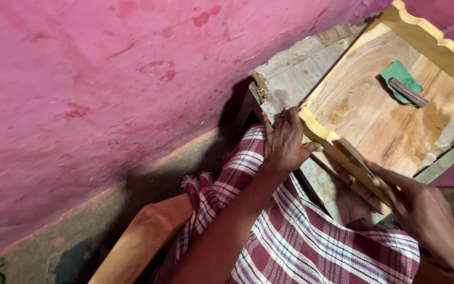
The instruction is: The person carves a small wooden piece using a chisel and mallet, then smooths the surface with a hand plane. The person repeatedly shapes and refines the edges of the wood while seated on the floor.
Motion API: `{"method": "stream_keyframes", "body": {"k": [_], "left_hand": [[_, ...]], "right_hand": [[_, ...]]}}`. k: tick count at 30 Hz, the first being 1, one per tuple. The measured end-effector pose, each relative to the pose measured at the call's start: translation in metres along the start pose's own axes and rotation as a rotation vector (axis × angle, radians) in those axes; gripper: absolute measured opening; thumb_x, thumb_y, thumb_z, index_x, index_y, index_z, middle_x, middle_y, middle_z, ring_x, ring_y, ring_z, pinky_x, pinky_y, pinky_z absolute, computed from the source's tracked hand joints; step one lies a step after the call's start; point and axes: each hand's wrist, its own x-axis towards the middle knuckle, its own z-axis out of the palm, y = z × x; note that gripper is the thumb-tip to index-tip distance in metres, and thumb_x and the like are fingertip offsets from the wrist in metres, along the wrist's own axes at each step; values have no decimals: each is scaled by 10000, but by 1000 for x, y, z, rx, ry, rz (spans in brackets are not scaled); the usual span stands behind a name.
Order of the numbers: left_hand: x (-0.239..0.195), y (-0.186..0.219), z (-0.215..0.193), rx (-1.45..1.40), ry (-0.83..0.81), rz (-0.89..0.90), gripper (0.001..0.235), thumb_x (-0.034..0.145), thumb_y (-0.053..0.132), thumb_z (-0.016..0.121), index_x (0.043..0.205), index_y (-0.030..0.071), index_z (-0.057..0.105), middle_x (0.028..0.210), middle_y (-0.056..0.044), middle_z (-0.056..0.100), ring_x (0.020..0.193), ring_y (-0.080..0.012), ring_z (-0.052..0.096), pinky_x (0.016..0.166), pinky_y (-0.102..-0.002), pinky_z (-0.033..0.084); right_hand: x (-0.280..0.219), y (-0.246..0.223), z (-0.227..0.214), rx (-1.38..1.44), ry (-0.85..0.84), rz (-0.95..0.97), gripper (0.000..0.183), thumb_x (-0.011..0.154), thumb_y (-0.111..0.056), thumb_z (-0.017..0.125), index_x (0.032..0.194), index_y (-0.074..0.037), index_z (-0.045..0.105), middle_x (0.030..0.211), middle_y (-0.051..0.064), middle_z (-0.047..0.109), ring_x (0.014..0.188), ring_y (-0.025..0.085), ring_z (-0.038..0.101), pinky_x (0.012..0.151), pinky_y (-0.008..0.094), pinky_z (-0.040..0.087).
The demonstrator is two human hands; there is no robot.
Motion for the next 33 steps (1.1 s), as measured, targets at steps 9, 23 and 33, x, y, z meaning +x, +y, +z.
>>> {"method": "stream_keyframes", "body": {"k": [9, 23, 33], "left_hand": [[7, 3, -2, 29, -69, -76, 1099, 695, 481, 874, 1453, -8, 246, 1361, -250, 564, 1362, -426, 464, 1208, -708, 49], [5, 6, -2, -3, -64, -71, 1104, 695, 483, 871, 1459, -12, 247, 1369, -231, 569, 1395, -410, 452, 1222, -722, 60], [-15, 25, -11, 7, 60, 336, 721, 762, 322, 785, 1429, 178, 552, 1680, -212, 201, 1590, -386, 126, 1224, -722, 17]], "right_hand": [[-1, -1, -9, -118, -94, 149, 458, 961, -278, 598, 1415, -332, 633, 678, 161, 746, 485, 176, 608, 495, 389, 519], [18, -1, 0, 123, -81, 267, 446, 1004, -293, 607, 1448, -259, 606, 649, 137, 649, 580, 207, 578, 565, 406, 492], [41, 47, 19, 1213, 208, 293, 250, 1132, -143, 499, 1328, -31, 606, 855, 51, 588, 666, 130, 563, 573, 289, 495]]}}
